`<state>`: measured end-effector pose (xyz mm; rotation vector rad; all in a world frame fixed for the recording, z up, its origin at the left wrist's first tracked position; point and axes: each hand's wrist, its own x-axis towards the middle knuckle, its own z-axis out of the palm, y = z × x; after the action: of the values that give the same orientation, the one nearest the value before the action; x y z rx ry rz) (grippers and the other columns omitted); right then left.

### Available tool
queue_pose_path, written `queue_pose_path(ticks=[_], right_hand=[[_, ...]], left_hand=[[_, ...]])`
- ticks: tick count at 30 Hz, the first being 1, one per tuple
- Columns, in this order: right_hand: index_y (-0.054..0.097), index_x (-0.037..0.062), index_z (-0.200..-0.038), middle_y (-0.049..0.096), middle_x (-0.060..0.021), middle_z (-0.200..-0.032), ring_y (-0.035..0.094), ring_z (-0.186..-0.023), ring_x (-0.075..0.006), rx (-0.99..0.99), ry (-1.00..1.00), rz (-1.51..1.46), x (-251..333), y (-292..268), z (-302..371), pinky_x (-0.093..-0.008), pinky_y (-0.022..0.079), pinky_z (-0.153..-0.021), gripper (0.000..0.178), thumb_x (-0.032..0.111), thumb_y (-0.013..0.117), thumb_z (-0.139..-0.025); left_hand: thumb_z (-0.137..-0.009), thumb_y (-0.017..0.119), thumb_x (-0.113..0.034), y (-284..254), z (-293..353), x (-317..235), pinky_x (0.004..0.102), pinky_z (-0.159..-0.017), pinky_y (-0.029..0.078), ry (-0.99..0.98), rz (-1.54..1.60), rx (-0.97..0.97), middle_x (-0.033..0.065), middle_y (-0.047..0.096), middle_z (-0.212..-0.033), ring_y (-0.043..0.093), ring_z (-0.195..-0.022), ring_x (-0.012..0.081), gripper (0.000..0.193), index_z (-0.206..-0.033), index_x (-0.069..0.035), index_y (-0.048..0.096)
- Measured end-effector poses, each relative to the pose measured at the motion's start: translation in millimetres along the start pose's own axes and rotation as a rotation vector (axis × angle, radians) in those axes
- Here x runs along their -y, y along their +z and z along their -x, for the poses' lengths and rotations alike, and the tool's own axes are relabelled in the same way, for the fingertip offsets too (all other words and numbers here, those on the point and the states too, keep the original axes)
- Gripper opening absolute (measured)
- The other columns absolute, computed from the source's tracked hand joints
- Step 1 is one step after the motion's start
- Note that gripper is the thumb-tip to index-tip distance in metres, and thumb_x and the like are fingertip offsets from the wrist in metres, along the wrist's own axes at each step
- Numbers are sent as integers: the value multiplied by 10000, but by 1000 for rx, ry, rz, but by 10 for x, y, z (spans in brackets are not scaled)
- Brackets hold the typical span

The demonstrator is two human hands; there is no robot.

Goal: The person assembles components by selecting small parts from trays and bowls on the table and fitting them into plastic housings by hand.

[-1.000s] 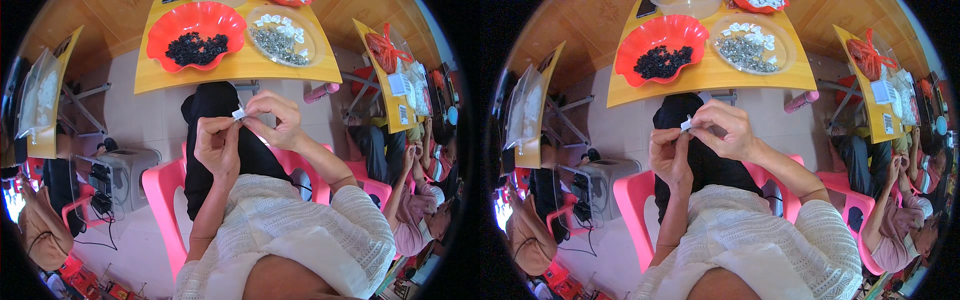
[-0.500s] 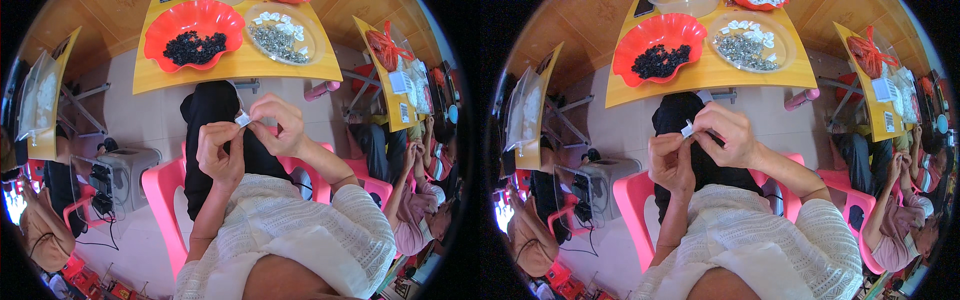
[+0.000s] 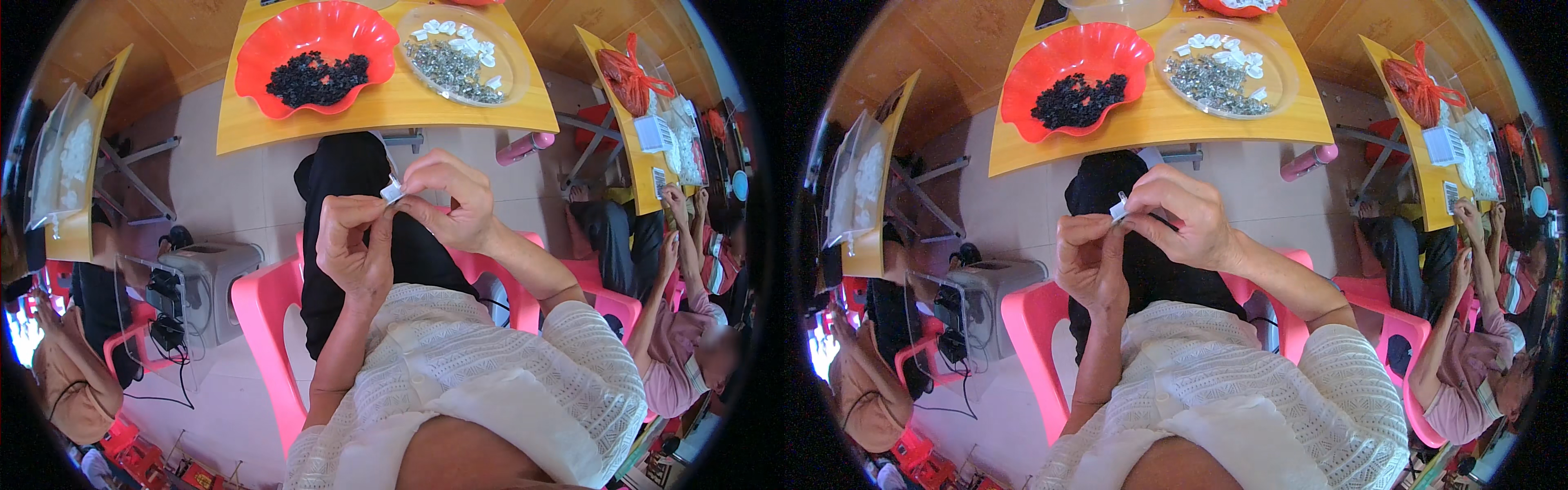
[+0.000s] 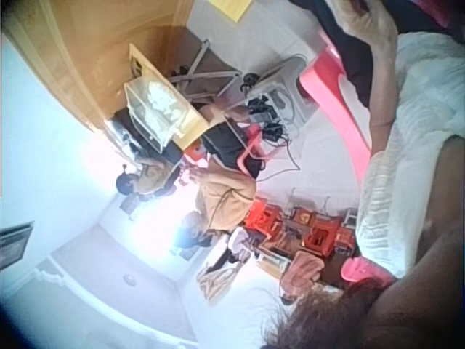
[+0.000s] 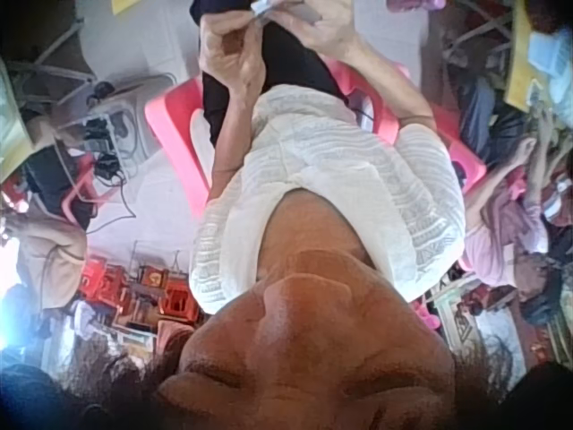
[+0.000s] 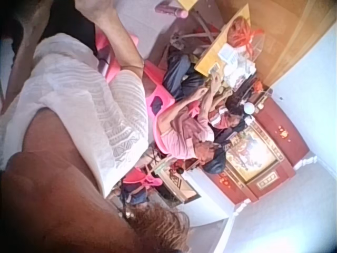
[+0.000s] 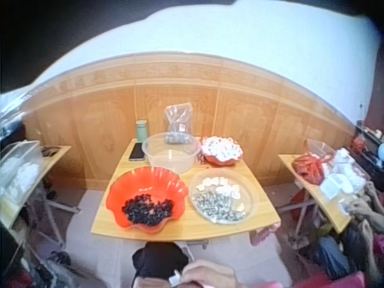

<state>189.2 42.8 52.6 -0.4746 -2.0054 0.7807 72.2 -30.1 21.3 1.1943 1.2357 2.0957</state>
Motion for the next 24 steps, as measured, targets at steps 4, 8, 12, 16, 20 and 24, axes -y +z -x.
queue_pose_path(ticks=[4,8,12,16,20,24], right_hand=[[578,5,-809,592,-109,-792,583,-696,-205,-11,3,-35,-17,8,-7,-270,459,-610,161,49,704,-718],[581,6,-792,590,-98,-755,576,-665,-196,-8,-13,-23,-34,1,-9,-264,448,-580,156,44,708,-710],[585,8,-779,583,-86,-719,563,-630,-187,-6,7,0,0,-12,-17,-258,428,-543,152,38,713,-702],[588,10,-771,573,-81,-693,543,-596,-178,-12,27,-11,9,-6,-15,-257,401,-511,152,37,718,-696],[590,16,-765,571,-82,-691,535,-591,-172,3,41,-51,1,-2,-24,-262,392,-506,149,42,720,-697],[590,17,-776,583,-83,-712,541,-603,-177,23,62,-70,-4,0,-23,-262,403,-519,165,35,728,-687]], left_hand=[[-728,646,113,-9,-11,-3,204,-617,475,15,2,13,74,512,-819,550,-749,131,172,-836,8,563],[-730,644,114,-26,-13,-1,205,-619,481,8,-5,26,78,513,-822,556,-743,131,171,-842,11,563],[-736,634,117,-10,-2,9,207,-626,489,-24,50,22,83,513,-827,562,-741,132,167,-848,16,562],[-741,622,126,7,6,-13,211,-628,492,-22,38,19,84,506,-832,565,-737,140,165,-851,19,561],[-734,626,130,-16,25,-4,215,-604,476,49,-66,27,84,504,-823,561,-728,151,174,-849,18,560],[-728,631,131,-14,18,-7,216,-591,466,48,-24,-1,85,512,-811,557,-727,155,179,-845,16,560]])
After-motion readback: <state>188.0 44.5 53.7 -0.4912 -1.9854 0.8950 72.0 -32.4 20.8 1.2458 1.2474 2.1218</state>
